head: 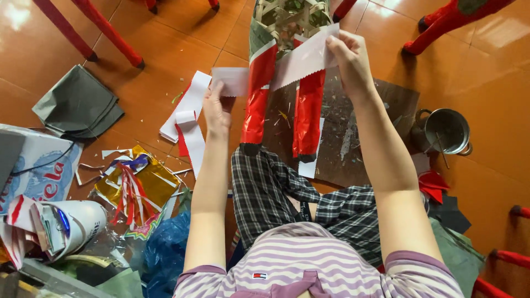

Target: Applying colored paper strips and glue to a piñata frame.

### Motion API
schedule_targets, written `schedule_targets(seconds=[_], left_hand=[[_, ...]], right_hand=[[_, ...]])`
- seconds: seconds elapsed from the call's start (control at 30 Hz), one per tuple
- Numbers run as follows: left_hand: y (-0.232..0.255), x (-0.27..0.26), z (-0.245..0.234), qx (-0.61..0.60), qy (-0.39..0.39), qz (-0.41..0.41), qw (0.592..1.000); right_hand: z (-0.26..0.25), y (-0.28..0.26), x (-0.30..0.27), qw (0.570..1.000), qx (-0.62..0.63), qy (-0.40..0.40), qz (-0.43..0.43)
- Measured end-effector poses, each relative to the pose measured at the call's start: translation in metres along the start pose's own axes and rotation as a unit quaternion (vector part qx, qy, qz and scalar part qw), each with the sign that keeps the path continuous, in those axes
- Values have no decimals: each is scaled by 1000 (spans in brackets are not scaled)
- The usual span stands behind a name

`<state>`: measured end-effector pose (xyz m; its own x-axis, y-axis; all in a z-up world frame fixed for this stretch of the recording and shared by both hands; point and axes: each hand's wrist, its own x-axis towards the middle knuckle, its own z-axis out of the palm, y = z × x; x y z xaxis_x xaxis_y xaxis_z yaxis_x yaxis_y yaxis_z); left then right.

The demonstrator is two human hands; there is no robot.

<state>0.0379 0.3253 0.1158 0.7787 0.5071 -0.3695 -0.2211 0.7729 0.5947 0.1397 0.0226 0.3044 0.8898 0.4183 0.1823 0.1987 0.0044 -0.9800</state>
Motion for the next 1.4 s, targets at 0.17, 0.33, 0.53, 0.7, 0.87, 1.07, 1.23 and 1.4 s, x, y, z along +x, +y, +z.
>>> schedule_targets(seconds=[0.17,0.33,0.53,0.7,0.87,1.07,1.23,1.4], left_hand=[[49,-70,61,235,-52,150,959],[58,-100,107,366,-174,234,884],[40,-110,148,473,-261,321,778],[32,-107,146,570,-324,387,648],[23,-83,137,623,-345,479,512],[1,-52,141,692,-245,627,259],[-9,-53,151,698,-183,665,193],[-23,-45,153,695,-173,664,215]], right_hand=[[0,7,2,999,43,30,-6],[5,30,6,999,-12,-3,-52],[23,19,1,960,-249,-7,-130],[21,7,-10,954,-286,-1,-85],[19,-3,-28,964,-262,17,47],[16,13,-38,970,-234,38,60],[17,20,-39,975,-207,62,51],[23,13,-39,974,-217,54,47]])
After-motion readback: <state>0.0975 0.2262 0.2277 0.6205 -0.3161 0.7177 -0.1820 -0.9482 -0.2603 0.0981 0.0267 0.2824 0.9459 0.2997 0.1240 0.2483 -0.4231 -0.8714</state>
